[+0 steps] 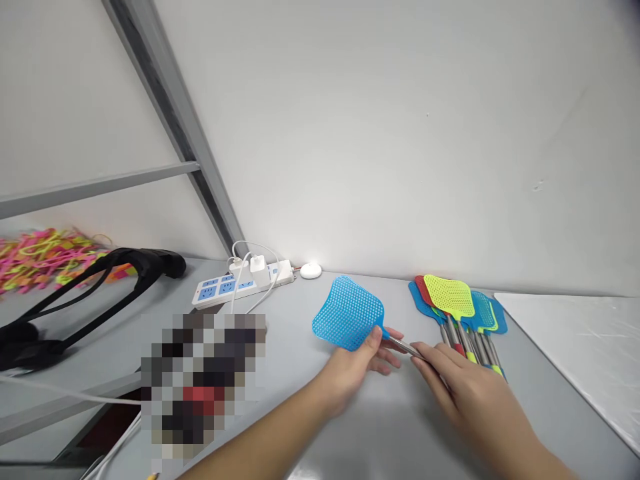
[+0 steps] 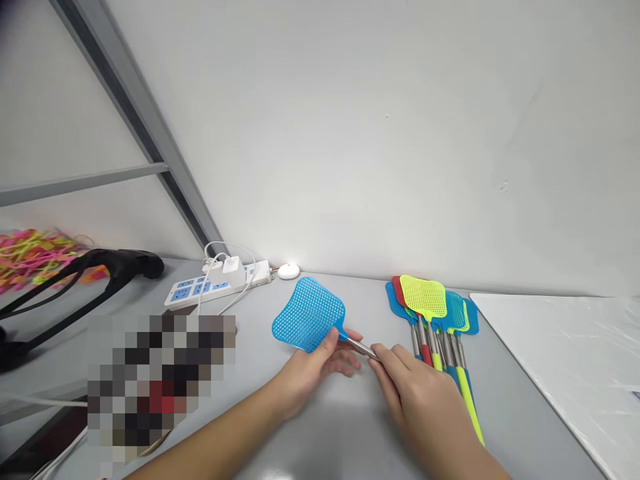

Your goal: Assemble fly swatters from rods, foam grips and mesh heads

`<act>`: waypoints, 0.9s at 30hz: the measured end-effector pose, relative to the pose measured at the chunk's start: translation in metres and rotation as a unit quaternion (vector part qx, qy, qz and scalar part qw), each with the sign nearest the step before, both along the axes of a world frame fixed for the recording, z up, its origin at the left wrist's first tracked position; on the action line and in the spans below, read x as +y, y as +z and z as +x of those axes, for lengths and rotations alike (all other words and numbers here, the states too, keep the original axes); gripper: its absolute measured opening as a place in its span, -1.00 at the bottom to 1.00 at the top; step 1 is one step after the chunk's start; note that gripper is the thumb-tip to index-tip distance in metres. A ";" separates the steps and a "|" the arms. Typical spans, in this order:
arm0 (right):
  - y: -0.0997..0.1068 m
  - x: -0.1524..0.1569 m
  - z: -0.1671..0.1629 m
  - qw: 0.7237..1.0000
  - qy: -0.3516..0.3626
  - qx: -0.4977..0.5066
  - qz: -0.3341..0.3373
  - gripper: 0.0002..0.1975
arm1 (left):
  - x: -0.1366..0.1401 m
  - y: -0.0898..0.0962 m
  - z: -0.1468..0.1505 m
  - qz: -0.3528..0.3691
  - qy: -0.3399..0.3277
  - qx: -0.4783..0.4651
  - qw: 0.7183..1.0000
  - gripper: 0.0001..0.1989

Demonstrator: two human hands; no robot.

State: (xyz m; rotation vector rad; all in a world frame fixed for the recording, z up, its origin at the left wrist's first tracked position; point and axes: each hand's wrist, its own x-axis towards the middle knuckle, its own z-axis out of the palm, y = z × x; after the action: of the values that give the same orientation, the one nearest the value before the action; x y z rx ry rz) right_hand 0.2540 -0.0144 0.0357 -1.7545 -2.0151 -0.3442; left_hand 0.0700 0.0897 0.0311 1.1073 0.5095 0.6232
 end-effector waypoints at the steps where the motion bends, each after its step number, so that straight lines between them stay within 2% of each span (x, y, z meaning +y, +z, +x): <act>1: -0.001 -0.001 -0.002 1.000 0.006 0.012 -0.005 -0.73 | -0.001 0.000 0.002 -0.002 0.014 0.015 1.000 -0.54; 3: -0.002 -0.002 -0.004 0.997 0.018 0.067 -0.033 -0.73 | -0.001 0.000 0.003 0.007 0.028 0.036 0.999 -0.54; 5: -0.001 -0.003 -0.004 0.981 0.036 0.164 -0.100 -0.72 | 0.001 0.002 0.001 0.030 0.018 0.035 0.999 -0.57; 7: 0.002 -0.002 -0.005 0.932 0.053 0.290 -0.209 -0.70 | 0.002 0.006 -0.002 0.057 -0.003 0.030 0.998 -0.58; 8: 0.004 -0.002 -0.005 0.892 0.057 0.360 -0.269 -0.66 | 0.002 0.008 -0.003 0.069 -0.012 0.029 0.997 -0.58; 10: 0.007 -0.002 -0.008 0.779 0.046 0.497 -0.379 -0.60 | 0.001 0.011 -0.005 0.090 -0.025 0.026 0.995 -0.57; 12: 0.008 -0.001 -0.012 0.657 0.030 0.608 -0.445 -0.57 | 0.000 0.013 -0.005 0.095 -0.032 0.017 0.995 -0.57; 13: 0.008 -0.001 -0.014 0.607 0.028 0.647 -0.461 -0.56 | 0.000 0.012 -0.005 0.090 -0.037 0.012 0.995 -0.57; 14: 0.007 -0.001 -0.017 0.570 0.028 0.676 -0.467 -0.55 | 0.001 0.011 -0.005 0.081 -0.044 0.008 0.996 -0.57; 15: 0.007 -0.001 -0.020 0.544 0.028 0.698 -0.465 -0.55 | 0.002 0.009 -0.004 0.068 -0.048 0.004 0.997 -0.57; 17: 0.006 -0.001 -0.025 0.518 0.024 0.724 -0.455 -0.56 | 0.004 0.005 -0.004 0.036 -0.049 -0.003 0.998 -0.57; 23: 0.006 0.002 -0.032 0.495 0.012 0.742 -0.452 -0.54 | 0.009 -0.001 -0.004 0.005 -0.058 -0.006 0.998 -0.64; 25: 0.007 0.001 -0.033 0.492 0.001 0.740 -0.458 -0.54 | 0.008 0.000 -0.004 0.004 -0.040 -0.005 0.999 -0.65; 27: 0.007 0.000 -0.033 0.506 -0.008 0.732 -0.456 -0.55 | 0.006 0.003 -0.004 0.005 -0.006 0.004 1.000 -0.67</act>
State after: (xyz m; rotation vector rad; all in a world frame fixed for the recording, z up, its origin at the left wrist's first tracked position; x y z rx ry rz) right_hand 0.2210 -0.0148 0.0426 -1.3427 -0.6677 1.8934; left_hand 0.0662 0.0960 0.0339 1.1217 0.5064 0.6120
